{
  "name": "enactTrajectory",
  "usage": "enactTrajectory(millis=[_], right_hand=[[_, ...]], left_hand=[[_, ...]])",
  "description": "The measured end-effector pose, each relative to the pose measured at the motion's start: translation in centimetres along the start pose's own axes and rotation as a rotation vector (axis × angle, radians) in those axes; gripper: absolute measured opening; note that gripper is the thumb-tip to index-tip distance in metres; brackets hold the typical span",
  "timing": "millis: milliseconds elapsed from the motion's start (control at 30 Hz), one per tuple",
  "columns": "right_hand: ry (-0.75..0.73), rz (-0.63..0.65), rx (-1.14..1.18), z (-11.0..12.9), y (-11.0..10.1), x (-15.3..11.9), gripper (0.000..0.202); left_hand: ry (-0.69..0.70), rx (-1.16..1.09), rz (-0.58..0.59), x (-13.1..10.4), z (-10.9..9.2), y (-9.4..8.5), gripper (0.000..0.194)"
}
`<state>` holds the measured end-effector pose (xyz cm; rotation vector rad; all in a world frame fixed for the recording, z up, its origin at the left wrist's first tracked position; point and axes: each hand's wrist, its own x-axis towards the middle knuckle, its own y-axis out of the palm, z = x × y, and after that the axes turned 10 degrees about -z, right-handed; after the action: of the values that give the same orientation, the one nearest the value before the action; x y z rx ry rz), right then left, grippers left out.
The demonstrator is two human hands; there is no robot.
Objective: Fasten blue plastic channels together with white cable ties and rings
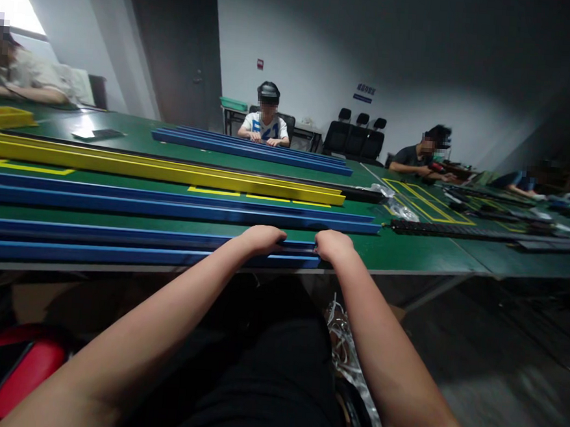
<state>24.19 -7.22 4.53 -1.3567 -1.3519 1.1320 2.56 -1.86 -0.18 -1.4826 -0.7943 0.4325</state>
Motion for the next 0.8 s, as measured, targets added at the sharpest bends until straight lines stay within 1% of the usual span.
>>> enactTrajectory(millis=[167, 300, 367, 467, 633, 800], right_hand=[[-0.009, 0.009, 0.048, 0.1, 0.4, 0.3, 0.037], [-0.031, 0.029, 0.080, 0.4, 1.3, 0.5, 0.038], [-0.033, 0.017, 0.099, 0.5, 2.0, 0.6, 0.038], [-0.038, -0.037, 0.134, 0.3, 3.1, 0.6, 0.038], [-0.057, -0.104, 0.189, -0.5, 5.2, 0.2, 0.048], [-0.067, -0.150, 0.214, -0.6, 6.2, 0.1, 0.047]], left_hand=[[0.005, -0.031, 0.008, -0.9, 1.2, -0.1, 0.029], [-0.028, -0.045, 0.020, -1.4, 2.4, -0.2, 0.028], [-0.039, -0.039, 0.020, -1.6, 2.8, -0.3, 0.027], [-0.032, -0.030, 0.018, -1.7, 3.0, -0.4, 0.026], [-0.041, -0.011, 0.021, -1.7, 2.8, -0.3, 0.026], [-0.056, 0.000, 0.026, -1.6, 2.8, -0.1, 0.028]])
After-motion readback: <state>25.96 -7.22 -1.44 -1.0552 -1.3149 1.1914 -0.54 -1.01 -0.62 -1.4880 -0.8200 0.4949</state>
